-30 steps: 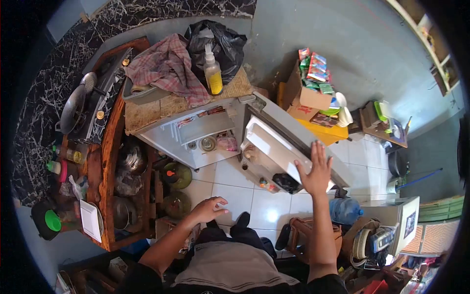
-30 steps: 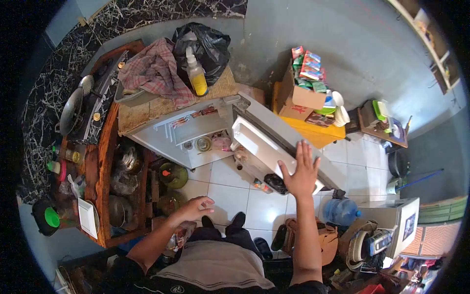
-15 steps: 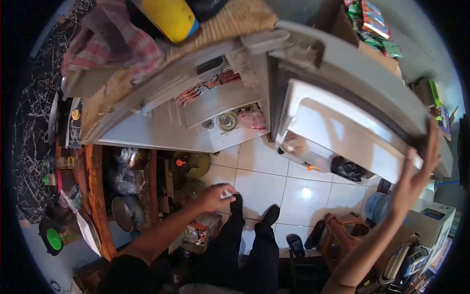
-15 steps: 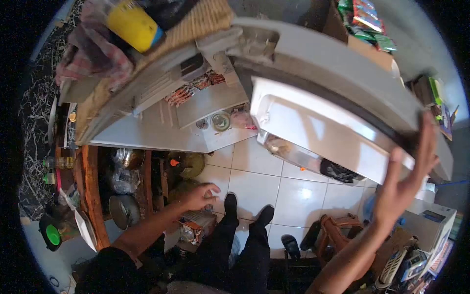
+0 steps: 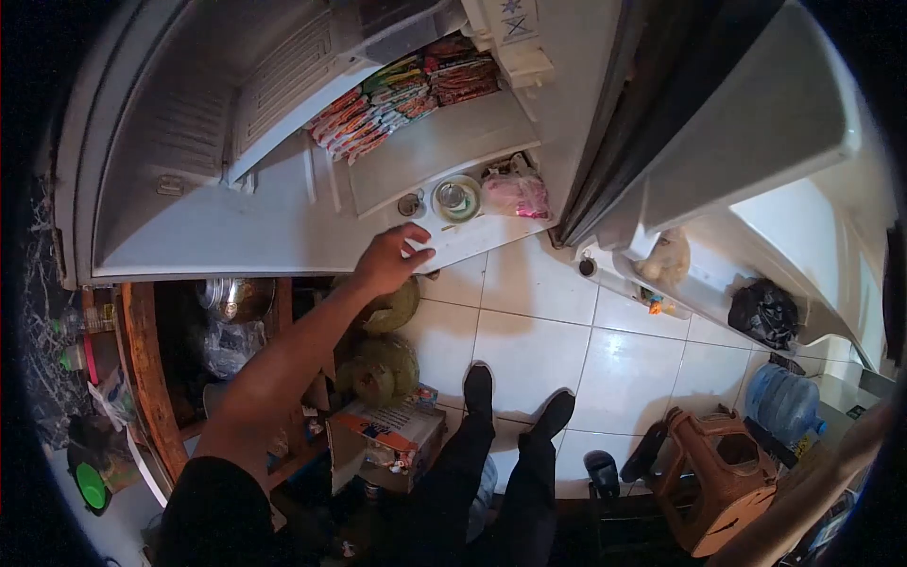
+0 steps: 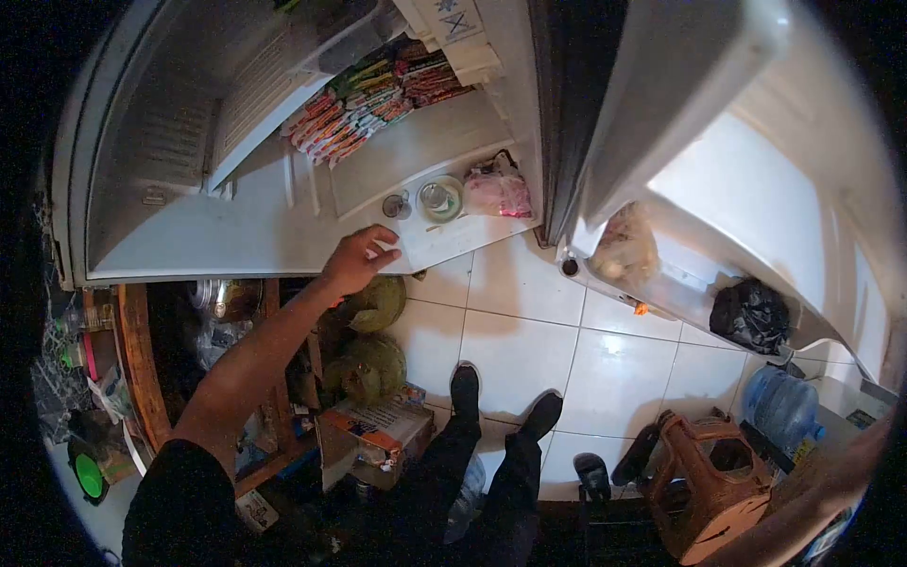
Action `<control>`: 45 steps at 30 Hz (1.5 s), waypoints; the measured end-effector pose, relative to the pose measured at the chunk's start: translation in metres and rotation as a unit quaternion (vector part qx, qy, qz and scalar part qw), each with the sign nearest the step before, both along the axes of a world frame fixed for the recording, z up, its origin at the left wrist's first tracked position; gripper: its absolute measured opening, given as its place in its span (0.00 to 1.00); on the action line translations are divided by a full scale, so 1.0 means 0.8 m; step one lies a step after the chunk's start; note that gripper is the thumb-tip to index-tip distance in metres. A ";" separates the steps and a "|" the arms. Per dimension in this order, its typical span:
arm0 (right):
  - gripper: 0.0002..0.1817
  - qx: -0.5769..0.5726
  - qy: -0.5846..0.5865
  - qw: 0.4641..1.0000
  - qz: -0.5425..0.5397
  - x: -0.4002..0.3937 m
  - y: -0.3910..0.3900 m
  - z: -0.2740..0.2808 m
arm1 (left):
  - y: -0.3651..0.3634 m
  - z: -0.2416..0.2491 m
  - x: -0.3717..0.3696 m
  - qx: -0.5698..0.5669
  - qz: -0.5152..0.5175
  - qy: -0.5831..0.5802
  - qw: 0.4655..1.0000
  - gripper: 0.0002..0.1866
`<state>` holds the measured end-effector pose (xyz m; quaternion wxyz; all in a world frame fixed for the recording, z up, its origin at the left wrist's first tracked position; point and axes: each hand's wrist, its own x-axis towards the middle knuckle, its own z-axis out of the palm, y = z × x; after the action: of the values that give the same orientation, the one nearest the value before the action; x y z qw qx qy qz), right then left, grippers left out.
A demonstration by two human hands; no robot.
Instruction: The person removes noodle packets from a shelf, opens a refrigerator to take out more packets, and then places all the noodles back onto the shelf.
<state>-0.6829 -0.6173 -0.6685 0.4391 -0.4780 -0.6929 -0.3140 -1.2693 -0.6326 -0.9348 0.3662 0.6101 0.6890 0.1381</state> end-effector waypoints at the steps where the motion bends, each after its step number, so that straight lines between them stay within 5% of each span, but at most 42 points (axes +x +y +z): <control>1: 0.18 0.001 -0.002 1.000 0.011 -0.004 -0.011 -0.008 | 0.005 -0.002 -0.008 0.035 0.014 0.024 0.999 0.19; 4: 0.17 -0.071 0.016 0.993 0.098 -0.033 -0.044 -0.053 | 0.028 -0.011 -0.038 0.120 0.041 0.066 0.990 0.20; 7: 0.16 -0.263 0.075 0.931 0.240 -0.100 -0.069 -0.109 | 0.065 -0.021 -0.077 0.171 0.075 0.139 0.973 0.25; 11: 0.09 -0.449 0.123 0.811 0.355 -0.210 -0.059 -0.157 | 0.131 -0.030 -0.148 0.405 0.055 0.380 0.830 0.36; 13: 0.09 -0.485 0.106 0.775 0.392 -0.236 -0.052 -0.178 | 0.154 0.035 -0.128 0.222 0.160 0.440 0.855 0.38; 19: 0.08 -0.536 0.070 0.726 0.426 -0.283 -0.024 -0.203 | 0.200 0.048 -0.191 0.211 0.119 0.618 0.748 0.37; 22: 0.09 -0.547 0.050 0.718 0.428 -0.292 -0.007 -0.202 | 0.216 0.052 -0.212 0.216 0.071 0.552 0.802 0.36; 26: 0.12 -0.580 -0.027 0.705 0.408 -0.287 0.017 -0.213 | 0.230 0.058 -0.210 0.227 0.148 0.560 0.783 0.35; 28: 0.13 -0.591 -0.083 0.697 0.398 -0.284 0.028 -0.224 | 0.245 0.060 -0.216 0.238 0.088 0.463 0.849 0.36; 33: 0.15 -0.636 -0.168 0.645 0.390 -0.276 0.049 -0.241 | 0.280 0.053 -0.222 0.258 0.064 0.451 0.852 0.35; 45: 0.15 -0.655 -0.181 0.621 0.390 -0.277 0.061 -0.245 | 0.269 0.056 -0.215 0.289 0.056 0.447 0.845 0.31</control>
<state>-0.9043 -0.5686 -0.8649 -0.0435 -0.2571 -0.9023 0.3433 -1.4410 -0.4175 -0.8902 -0.1824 0.6444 0.7400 0.0631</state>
